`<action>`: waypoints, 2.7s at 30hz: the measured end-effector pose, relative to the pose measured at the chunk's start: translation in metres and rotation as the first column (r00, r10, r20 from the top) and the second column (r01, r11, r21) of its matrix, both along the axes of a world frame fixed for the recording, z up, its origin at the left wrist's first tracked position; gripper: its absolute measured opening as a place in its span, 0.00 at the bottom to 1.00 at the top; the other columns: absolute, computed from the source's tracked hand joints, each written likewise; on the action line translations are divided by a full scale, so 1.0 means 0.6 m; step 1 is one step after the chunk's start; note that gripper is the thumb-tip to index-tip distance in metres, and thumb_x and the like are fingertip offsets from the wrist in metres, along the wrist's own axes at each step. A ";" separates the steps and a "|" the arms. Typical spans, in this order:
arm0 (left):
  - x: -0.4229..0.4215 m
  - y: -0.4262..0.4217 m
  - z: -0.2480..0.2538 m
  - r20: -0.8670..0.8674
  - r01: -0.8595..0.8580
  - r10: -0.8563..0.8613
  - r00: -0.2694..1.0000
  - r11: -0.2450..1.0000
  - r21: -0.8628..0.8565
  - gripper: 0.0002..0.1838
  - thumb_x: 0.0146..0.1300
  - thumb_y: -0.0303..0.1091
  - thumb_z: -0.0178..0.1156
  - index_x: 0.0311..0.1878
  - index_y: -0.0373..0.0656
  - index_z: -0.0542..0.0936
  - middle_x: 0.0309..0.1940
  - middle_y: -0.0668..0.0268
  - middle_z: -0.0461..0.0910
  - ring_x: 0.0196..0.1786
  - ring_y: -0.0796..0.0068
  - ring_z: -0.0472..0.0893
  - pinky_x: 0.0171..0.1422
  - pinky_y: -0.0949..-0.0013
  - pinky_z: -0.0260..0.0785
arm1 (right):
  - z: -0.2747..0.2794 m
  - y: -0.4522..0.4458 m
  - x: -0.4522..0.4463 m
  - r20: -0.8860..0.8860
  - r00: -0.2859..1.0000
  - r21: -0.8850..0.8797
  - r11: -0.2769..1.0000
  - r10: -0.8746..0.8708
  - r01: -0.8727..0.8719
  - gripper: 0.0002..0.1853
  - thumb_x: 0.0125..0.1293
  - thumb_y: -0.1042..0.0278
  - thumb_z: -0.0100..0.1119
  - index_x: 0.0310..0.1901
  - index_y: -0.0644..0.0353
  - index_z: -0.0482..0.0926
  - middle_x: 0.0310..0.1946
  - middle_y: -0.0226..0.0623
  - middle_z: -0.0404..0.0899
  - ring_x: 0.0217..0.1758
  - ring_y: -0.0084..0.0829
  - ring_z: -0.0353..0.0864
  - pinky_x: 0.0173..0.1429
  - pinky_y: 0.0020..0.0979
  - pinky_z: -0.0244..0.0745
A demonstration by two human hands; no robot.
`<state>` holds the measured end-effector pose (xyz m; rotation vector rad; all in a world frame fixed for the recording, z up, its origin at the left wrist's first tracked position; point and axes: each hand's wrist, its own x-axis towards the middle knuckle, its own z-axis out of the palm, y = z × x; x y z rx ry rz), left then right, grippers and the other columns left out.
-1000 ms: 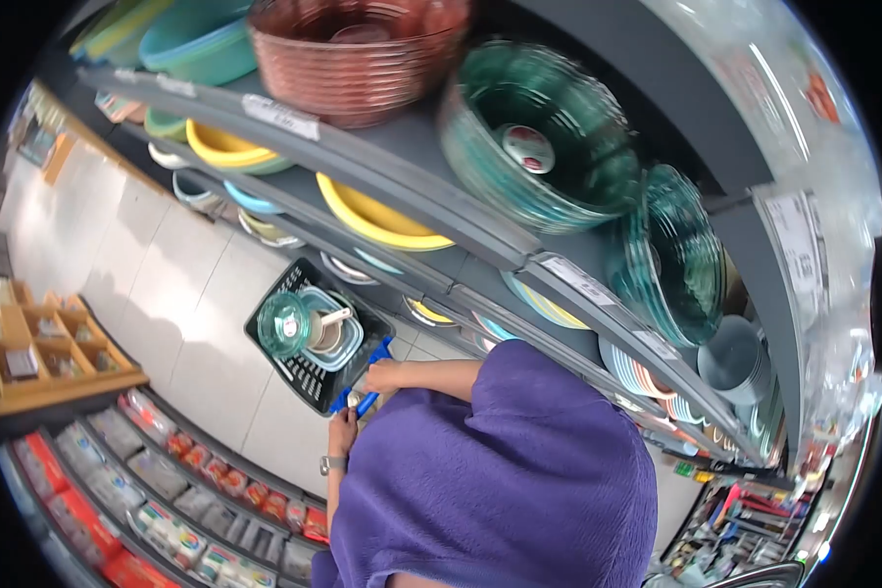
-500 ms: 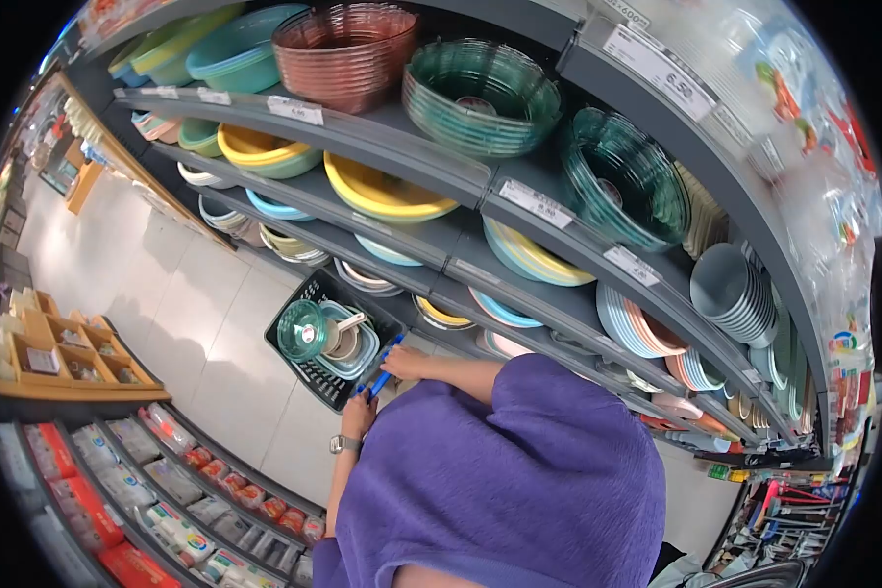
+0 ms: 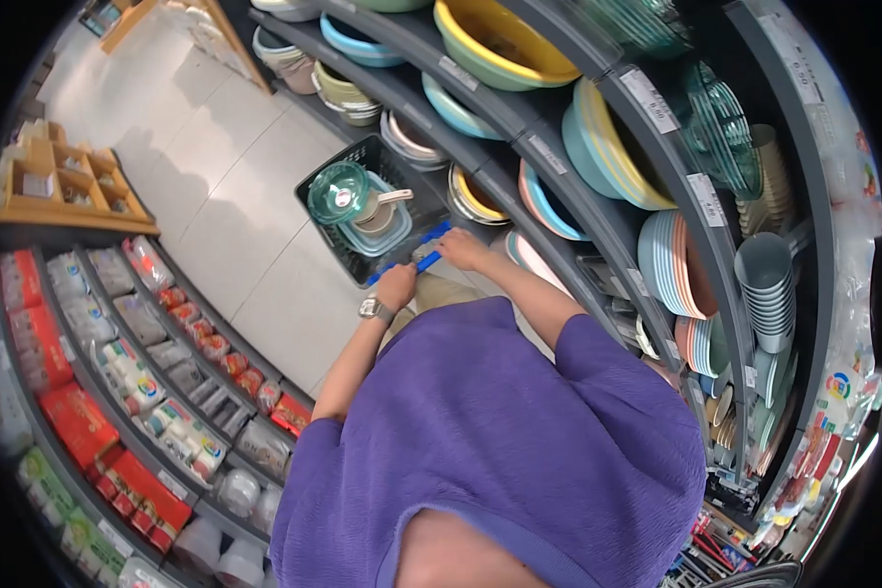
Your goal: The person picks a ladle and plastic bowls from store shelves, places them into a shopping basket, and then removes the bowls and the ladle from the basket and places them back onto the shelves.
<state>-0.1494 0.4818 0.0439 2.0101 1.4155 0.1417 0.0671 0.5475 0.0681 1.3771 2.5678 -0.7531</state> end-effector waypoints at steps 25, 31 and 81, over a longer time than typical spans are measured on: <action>-0.075 -0.018 -0.208 -0.065 -0.694 0.715 0.697 0.648 -0.314 0.15 0.62 0.38 0.58 0.42 0.35 0.84 0.38 0.45 0.84 0.45 0.45 0.84 0.52 0.51 0.76 | -0.189 0.062 -0.075 -0.031 0.997 -0.194 0.978 -0.077 0.070 0.09 0.63 0.67 0.59 0.38 0.65 0.81 0.36 0.57 0.83 0.44 0.55 0.84 0.50 0.51 0.79; -0.128 0.054 -0.318 -0.239 -0.802 0.771 0.591 0.594 -0.067 0.13 0.58 0.34 0.60 0.44 0.36 0.82 0.38 0.45 0.84 0.42 0.44 0.84 0.49 0.49 0.76 | -0.305 0.135 -0.159 -0.016 0.999 -0.054 0.998 -0.046 0.045 0.08 0.61 0.76 0.57 0.42 0.66 0.80 0.45 0.53 0.79 0.53 0.51 0.79 0.55 0.47 0.79; -0.047 -0.108 -0.003 0.311 -0.761 0.945 0.098 0.272 -0.588 0.24 0.72 0.28 0.59 0.68 0.36 0.67 0.34 0.67 0.81 0.33 0.84 0.78 0.39 0.78 0.74 | -0.039 -0.080 -0.077 -0.500 0.491 -0.319 0.679 -0.714 0.661 0.24 0.67 0.71 0.59 0.63 0.66 0.69 0.56 0.54 0.77 0.60 0.53 0.77 0.63 0.43 0.72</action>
